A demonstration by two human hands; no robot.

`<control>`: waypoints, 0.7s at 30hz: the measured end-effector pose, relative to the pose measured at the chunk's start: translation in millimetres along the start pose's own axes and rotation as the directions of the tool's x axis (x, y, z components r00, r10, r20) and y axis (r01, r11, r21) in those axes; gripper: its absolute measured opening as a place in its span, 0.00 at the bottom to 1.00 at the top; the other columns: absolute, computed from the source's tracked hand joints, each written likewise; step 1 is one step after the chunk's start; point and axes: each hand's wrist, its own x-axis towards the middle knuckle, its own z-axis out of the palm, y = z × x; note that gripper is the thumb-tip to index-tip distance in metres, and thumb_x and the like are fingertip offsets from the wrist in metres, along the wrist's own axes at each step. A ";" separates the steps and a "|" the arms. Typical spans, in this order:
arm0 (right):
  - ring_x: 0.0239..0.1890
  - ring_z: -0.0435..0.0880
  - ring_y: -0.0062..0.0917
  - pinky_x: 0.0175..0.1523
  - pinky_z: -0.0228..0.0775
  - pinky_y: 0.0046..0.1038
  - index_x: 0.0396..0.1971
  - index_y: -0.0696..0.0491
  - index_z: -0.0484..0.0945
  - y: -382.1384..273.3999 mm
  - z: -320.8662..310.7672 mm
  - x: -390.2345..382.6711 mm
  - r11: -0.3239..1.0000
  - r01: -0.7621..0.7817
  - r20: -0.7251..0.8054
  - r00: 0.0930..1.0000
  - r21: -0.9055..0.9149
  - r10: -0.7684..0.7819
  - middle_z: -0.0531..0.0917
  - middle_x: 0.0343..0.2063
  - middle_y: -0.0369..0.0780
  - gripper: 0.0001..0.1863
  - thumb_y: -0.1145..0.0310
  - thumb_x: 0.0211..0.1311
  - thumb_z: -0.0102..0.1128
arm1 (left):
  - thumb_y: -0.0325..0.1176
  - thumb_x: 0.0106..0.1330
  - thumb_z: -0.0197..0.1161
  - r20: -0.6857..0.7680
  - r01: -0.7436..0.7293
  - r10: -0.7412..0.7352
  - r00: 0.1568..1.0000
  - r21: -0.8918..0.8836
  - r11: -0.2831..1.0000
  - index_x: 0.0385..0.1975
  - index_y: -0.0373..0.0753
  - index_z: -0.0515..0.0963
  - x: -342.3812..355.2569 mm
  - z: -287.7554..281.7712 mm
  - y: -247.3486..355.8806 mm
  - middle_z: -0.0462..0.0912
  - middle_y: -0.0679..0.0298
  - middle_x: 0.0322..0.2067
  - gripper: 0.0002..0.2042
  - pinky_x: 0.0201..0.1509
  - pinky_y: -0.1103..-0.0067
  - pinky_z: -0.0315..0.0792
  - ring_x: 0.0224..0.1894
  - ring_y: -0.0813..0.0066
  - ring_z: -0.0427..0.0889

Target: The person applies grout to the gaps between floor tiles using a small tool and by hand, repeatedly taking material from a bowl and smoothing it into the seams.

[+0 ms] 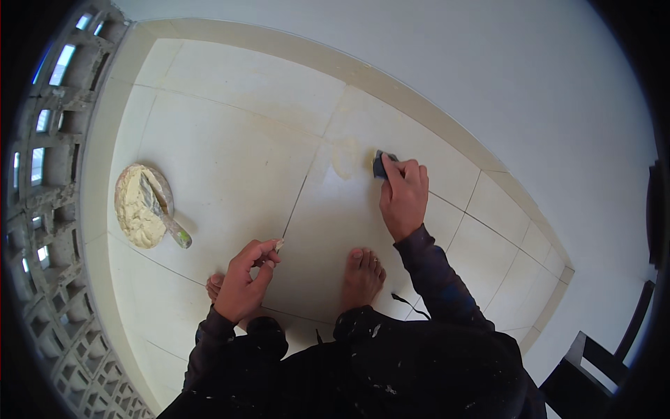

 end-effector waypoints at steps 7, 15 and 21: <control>0.40 0.74 0.37 0.45 0.71 0.35 0.49 0.57 0.82 -8.6 0.0 -36.5 0.996 -0.089 0.152 0.985 0.008 0.086 0.75 0.35 0.42 0.22 0.83 0.51 0.58 | 0.21 0.69 0.51 0.100 0.033 -0.035 0.994 0.021 0.999 0.59 0.35 0.75 16.4 4.0 1.9 0.77 0.64 0.40 0.19 0.57 0.77 0.71 0.45 0.76 0.78; 0.33 0.78 0.41 0.40 0.73 0.37 0.46 0.60 0.81 31.5 -23.6 3.9 0.919 -0.386 0.090 0.921 0.076 0.379 0.75 0.33 0.46 0.16 0.75 0.58 0.63 | 0.20 0.67 0.55 0.092 -0.110 0.099 0.991 0.121 0.987 0.60 0.36 0.74 52.5 19.7 12.6 0.81 0.63 0.40 0.20 0.52 0.75 0.74 0.42 0.74 0.79; 0.32 0.82 0.35 0.39 0.77 0.31 0.45 0.61 0.80 7.5 -17.9 -13.1 0.771 -0.493 0.087 0.859 0.404 0.504 0.78 0.34 0.46 0.14 0.75 0.59 0.63 | 0.21 0.63 0.63 -0.062 -0.402 0.501 0.863 0.517 0.756 0.64 0.40 0.70 130.5 46.6 29.2 0.85 0.64 0.41 0.27 0.50 0.71 0.76 0.45 0.68 0.80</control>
